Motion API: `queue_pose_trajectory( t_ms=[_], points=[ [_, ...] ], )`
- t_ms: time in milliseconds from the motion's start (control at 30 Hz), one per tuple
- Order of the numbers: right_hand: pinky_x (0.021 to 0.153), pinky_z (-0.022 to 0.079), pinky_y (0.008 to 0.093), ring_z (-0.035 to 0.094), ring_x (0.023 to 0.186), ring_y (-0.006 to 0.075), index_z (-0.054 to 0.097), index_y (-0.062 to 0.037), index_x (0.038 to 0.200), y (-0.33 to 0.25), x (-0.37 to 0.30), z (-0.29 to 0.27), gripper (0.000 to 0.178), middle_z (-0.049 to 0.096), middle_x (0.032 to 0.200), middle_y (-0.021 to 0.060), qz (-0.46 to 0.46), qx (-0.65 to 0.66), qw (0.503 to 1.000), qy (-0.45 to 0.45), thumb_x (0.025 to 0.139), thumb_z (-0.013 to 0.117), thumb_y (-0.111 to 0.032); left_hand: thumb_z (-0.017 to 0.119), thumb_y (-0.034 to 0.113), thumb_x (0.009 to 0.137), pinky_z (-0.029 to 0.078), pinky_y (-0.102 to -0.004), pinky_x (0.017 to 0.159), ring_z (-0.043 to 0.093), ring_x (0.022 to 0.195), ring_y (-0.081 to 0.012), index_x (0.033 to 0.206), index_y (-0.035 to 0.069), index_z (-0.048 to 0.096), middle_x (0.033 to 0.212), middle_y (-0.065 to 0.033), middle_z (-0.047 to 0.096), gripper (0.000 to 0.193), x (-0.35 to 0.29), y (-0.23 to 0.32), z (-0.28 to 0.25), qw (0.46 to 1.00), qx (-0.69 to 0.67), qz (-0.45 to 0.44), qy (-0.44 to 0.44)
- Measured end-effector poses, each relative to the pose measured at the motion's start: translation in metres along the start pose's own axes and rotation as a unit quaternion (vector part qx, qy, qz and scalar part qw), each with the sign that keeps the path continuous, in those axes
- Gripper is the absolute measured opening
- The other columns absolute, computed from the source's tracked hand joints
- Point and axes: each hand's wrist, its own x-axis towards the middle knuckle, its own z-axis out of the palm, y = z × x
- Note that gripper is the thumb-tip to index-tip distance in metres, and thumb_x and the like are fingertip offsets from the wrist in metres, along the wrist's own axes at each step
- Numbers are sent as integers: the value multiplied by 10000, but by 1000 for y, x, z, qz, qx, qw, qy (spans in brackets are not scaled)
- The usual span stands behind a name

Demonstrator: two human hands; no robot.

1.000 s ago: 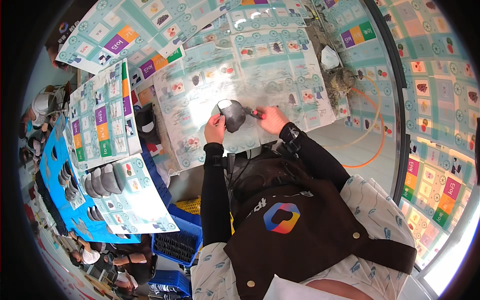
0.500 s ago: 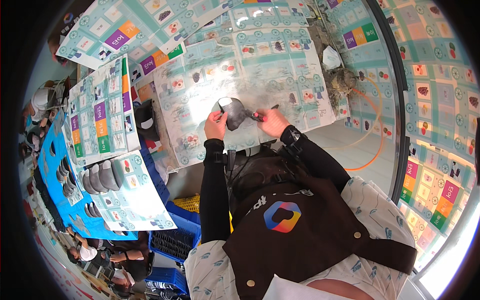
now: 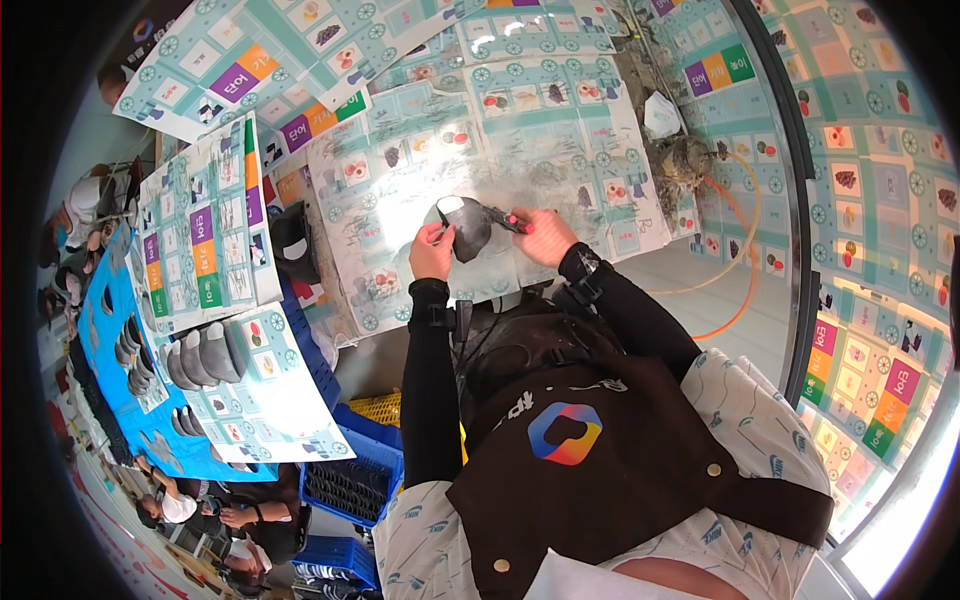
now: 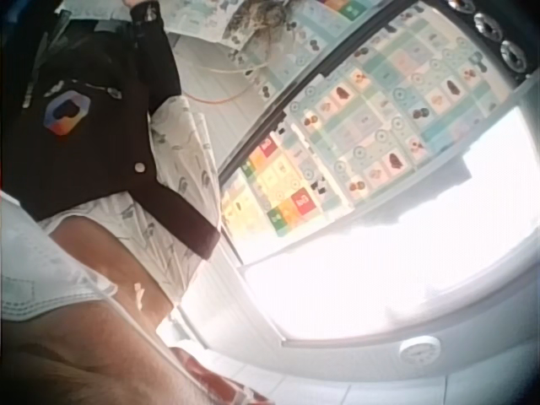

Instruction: Organizing shoe upper components and using a heat gun on them at a workstation.

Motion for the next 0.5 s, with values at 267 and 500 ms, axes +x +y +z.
queue_pose_trajectory(
  t_ms=[267, 500],
  points=[
    [809, 512, 489, 628, 917, 439, 650, -74, 1003, 5, 0, 3, 257, 669, 923, 234, 7, -9, 1000, 5, 803, 543, -195, 755, 278, 870, 549, -283, 644, 668, 781, -151, 1152, -25, 628, 975, -136, 711, 434, -1, -2, 0, 1000, 6, 0, 2],
    [801, 517, 472, 631, 917, 433, 653, -69, 1047, 3, 2, 1, 282, 674, 930, 231, 1, 5, 1000, 8, 810, 564, -195, 748, 263, 876, 561, -293, 652, 674, 790, -162, 1153, -21, 629, 981, -136, 709, 415, -2, 0, 1, 1000, 12, -3, 2]
  ],
)
